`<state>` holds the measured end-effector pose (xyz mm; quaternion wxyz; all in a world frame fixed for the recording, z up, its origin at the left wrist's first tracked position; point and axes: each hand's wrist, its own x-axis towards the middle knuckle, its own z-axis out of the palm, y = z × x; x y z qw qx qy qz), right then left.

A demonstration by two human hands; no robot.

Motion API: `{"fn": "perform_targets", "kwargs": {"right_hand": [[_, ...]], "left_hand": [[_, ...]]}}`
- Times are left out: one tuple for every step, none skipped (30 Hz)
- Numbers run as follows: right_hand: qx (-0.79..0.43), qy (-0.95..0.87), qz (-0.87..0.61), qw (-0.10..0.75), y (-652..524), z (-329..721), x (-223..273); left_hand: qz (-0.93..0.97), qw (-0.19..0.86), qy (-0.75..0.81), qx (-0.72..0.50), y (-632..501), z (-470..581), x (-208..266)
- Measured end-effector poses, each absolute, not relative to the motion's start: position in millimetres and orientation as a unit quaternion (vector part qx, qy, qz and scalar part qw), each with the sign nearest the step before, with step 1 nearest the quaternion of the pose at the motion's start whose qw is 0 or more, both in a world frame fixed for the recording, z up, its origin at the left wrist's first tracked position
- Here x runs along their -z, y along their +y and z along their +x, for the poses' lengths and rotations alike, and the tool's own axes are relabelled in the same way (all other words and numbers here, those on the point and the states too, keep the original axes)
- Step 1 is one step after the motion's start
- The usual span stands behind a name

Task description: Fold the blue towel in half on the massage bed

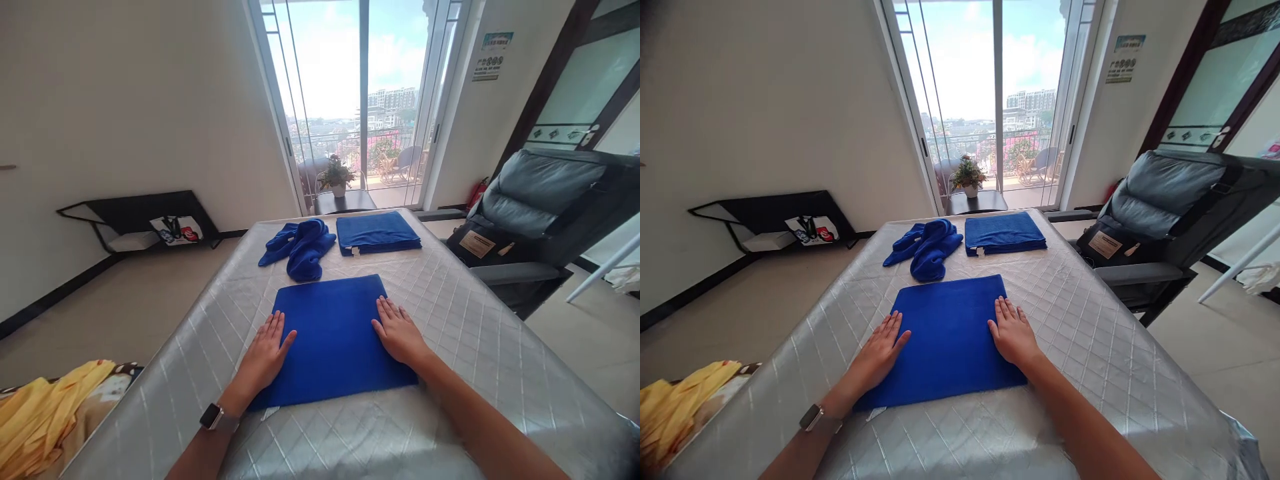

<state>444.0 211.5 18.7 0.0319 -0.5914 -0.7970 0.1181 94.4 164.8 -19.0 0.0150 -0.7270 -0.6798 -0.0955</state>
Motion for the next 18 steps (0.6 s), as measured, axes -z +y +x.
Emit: {"fn": "perform_targets", "kwargs": {"right_hand": [[-0.112, -0.796, -0.595, 0.027, 211.8, 443.2, -17.3], [-0.105, -0.794, -0.598, 0.023, 212.0, 442.2, -16.1], [-0.099, -0.793, -0.601, 0.019, 212.1, 441.1, -15.0], [-0.093, -0.791, -0.604, 0.014, 212.2, 440.0, -14.2], [-0.087, -0.79, -0.607, 0.009, 212.3, 439.0, -13.8], [-0.082, -0.789, -0.609, 0.003, 212.2, 438.1, -13.8], [-0.08, -0.788, -0.61, -0.002, 212.2, 437.5, -14.4], [-0.078, -0.788, -0.61, -0.008, 212.1, 437.3, -15.6], [-0.078, -0.789, -0.61, -0.015, 212.2, 437.5, -17.4], [-0.079, -0.79, -0.608, -0.023, 212.5, 438.2, -19.9], [-0.081, -0.791, -0.605, -0.034, 213.3, 439.2, -23.1], [-0.084, -0.793, -0.601, -0.045, 214.6, 440.3, -26.8], [-0.088, -0.795, -0.597, -0.057, 216.8, 441.4, -31.1], [-0.091, -0.797, -0.594, -0.067, 219.9, 442.1, -35.6], [-0.093, -0.798, -0.59, -0.073, 224.2, 442.1, -40.3], [-0.094, -0.8, -0.588, -0.074, 229.5, 441.4, -44.7], [-0.095, -0.801, -0.587, -0.072, 236.0, 439.7, -48.6], [-0.094, -0.801, -0.587, -0.066, 243.3, 437.3, -51.4]], "left_hand": [[-0.727, 0.012, -0.679, 0.102, 164.9, 94.2, 20.1], [-0.728, 0.008, -0.677, 0.107, 165.2, 94.6, 20.8], [-0.729, 0.004, -0.676, 0.111, 165.6, 95.4, 21.2], [-0.728, 0.001, -0.676, 0.115, 165.9, 96.0, 21.2], [-0.728, -0.001, -0.676, 0.117, 165.9, 96.4, 21.0], [-0.727, -0.002, -0.676, 0.12, 165.8, 96.3, 20.7], [-0.725, -0.001, -0.678, 0.121, 165.6, 95.6, 20.7], [-0.722, 0.001, -0.681, 0.122, 165.3, 94.5, 20.9], [-0.72, 0.004, -0.683, 0.123, 165.2, 93.0, 21.5], [-0.717, 0.008, -0.685, 0.124, 165.3, 91.2, 22.5], [-0.716, 0.011, -0.687, 0.127, 165.6, 89.4, 23.7], [-0.713, 0.015, -0.689, 0.13, 166.1, 87.5, 25.1], [-0.71, 0.019, -0.69, 0.135, 166.8, 85.6, 26.5], [-0.708, 0.021, -0.692, 0.139, 167.5, 83.9, 27.8], [-0.706, 0.022, -0.693, 0.142, 168.2, 82.2, 28.8], [-0.705, 0.024, -0.695, 0.142, 168.9, 80.4, 29.5], [-0.704, 0.025, -0.696, 0.141, 169.4, 78.6, 30.1], [-0.703, 0.027, -0.697, 0.14, 169.7, 76.7, 30.4]]}}
